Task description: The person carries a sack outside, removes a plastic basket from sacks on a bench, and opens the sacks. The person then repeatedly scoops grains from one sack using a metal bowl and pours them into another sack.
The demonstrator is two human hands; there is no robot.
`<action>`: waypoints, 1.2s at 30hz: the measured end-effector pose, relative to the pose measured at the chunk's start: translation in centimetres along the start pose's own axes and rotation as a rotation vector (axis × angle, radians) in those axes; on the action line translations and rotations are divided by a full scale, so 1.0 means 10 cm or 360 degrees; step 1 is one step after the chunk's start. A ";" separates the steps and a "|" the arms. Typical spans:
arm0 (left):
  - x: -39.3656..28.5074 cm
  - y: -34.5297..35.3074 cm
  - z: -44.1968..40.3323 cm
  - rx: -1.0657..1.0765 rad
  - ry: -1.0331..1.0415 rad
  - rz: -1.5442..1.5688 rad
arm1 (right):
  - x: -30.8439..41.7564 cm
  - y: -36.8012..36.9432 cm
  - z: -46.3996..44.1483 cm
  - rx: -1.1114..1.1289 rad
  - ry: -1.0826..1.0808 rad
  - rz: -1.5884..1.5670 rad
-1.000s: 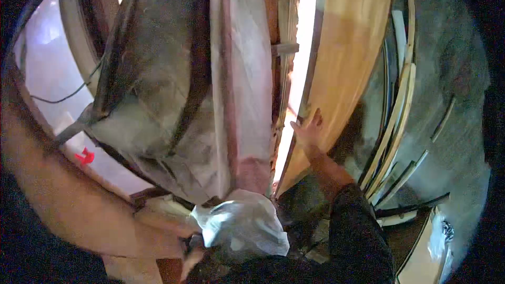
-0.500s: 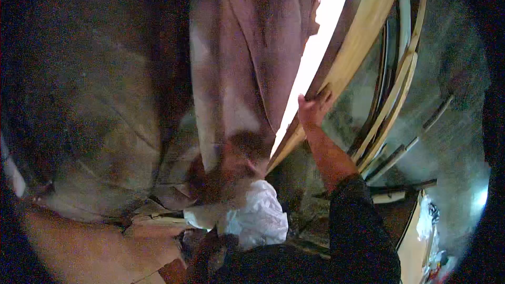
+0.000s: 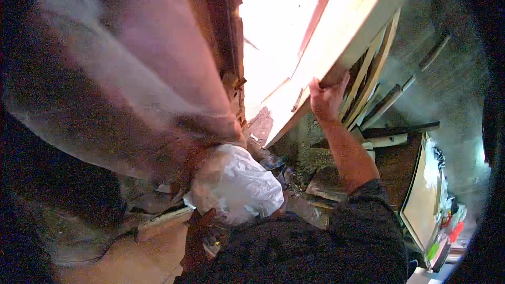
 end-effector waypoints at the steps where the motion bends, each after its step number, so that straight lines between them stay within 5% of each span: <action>1: -0.04 0.03 -0.01 -0.0014 0.0069 -0.0053 | -0.17 -0.12 0.06 0.0034 0.0136 -0.0288; 3: -0.11 -0.03 -0.08 -0.0062 0.0409 -0.0399 | -0.14 -0.48 0.15 -0.0005 0.0246 -0.0956; 5: -0.15 -0.14 -0.33 -0.0127 0.0105 -0.0602 | -0.38 -0.53 0.21 0.0034 0.0195 -0.0644; 10: -0.43 0.49 -0.40 -0.0005 0.0117 -0.0545 | -1.14 -1.08 0.42 -0.0157 -0.0067 -0.0384; 12: -0.44 0.79 -0.38 -0.0014 0.0098 -0.0523 | -1.27 -1.27 0.41 -0.0062 0.0147 -0.0611; 15: -0.56 1.26 -0.43 0.0451 0.0570 -0.0551 | -1.48 -1.51 0.46 -0.0112 0.0303 -0.0727; 18: -0.50 1.43 -0.65 0.0254 0.0697 -0.0950 | -1.81 -1.73 0.45 -0.0107 0.0344 -0.0680; 20: -0.35 1.55 -0.79 0.0174 0.0412 -0.0247 | -1.88 -1.77 0.48 -0.0141 0.0394 -0.0979; 23: -0.37 1.94 -0.79 0.0022 0.0319 0.0134 | -1.88 -1.71 0.49 -0.0115 0.0325 -0.1028; 26: -0.60 2.36 -0.86 0.0135 0.0613 0.0021 | -1.95 -1.55 0.52 0.0001 0.0451 -0.1248; 28: -0.62 2.50 -0.85 -0.0046 0.0614 -0.0001 | -1.90 -1.64 0.52 -0.0188 0.0273 -0.1069; 30: -0.70 2.75 -0.93 0.0254 0.0704 0.0241 | -1.87 -1.64 0.52 -0.0181 0.0300 -0.1167; 36: -0.73 2.97 -1.36 0.0352 0.0628 0.0488 | -1.71 -1.75 0.37 -0.0022 0.0132 -0.1218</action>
Point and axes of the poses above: each hand's wrist, its own z-axis away from the middle knuckle, its own y-axis out of the palm, x = y × z, the point moved 9 cm from there along -z, towards the middle knuckle, and after that the axes turned 8 degrees about x, right-handed, at the moved point
